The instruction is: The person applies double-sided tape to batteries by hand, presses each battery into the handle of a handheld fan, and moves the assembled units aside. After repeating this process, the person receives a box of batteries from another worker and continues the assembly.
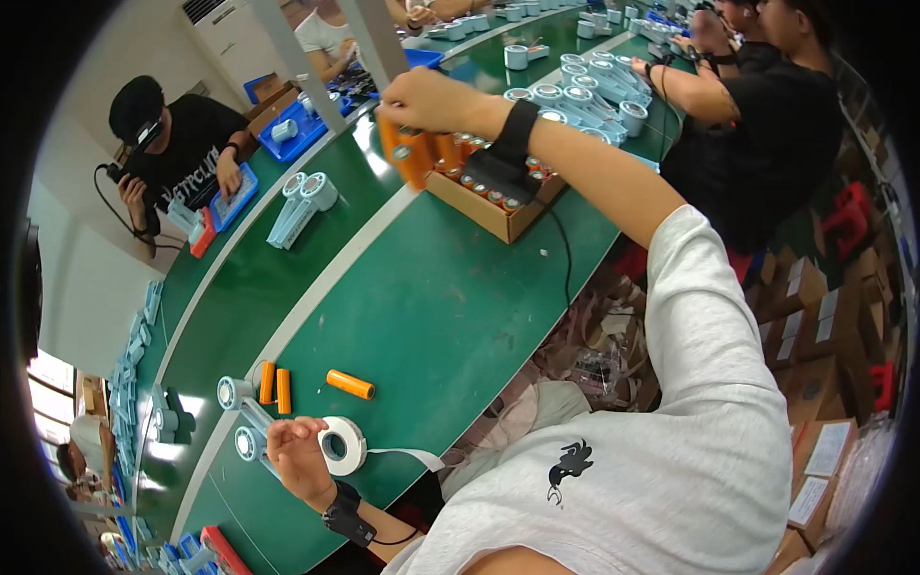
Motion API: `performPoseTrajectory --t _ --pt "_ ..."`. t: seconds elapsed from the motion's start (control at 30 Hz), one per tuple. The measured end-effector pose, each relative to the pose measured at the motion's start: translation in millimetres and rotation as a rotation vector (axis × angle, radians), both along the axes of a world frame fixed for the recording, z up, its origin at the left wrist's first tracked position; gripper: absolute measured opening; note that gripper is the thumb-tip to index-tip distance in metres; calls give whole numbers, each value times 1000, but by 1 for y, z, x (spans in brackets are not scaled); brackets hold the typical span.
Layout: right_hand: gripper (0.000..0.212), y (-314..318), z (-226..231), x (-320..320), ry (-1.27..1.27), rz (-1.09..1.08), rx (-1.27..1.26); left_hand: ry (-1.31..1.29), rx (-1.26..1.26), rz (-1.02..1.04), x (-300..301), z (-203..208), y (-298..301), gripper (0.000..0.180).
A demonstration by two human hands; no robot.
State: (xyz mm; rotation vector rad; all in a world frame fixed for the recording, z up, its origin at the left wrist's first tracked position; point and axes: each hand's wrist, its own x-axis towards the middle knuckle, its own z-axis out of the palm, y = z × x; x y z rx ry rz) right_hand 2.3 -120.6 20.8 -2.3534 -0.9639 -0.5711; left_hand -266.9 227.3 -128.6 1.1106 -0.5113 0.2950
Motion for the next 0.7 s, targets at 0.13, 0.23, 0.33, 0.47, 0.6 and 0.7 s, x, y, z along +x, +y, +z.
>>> performPoseTrajectory --t 0.13,0.23,0.33,0.47,0.6,0.7 --pt "32 32 -49 -6 -7 142 117 12 6 8 -2 0 3 45" --pt "35 34 -104 -10 135 115 -104 29 -7 -8 0 -2 9 45" --pt "37 16 -111 -1 -71 52 -304 59 -14 -13 -2 -3 12 44" --pt "41 11 -76 1 -260 -620 -340 54 20 10 -7 -1 8 44" --pt "46 -37 -91 41 -138 -539 -451 55 2 3 -6 1 8 43" --pt "36 -38 -87 51 -7 -268 -621 43 31 -13 -10 3 5 43"
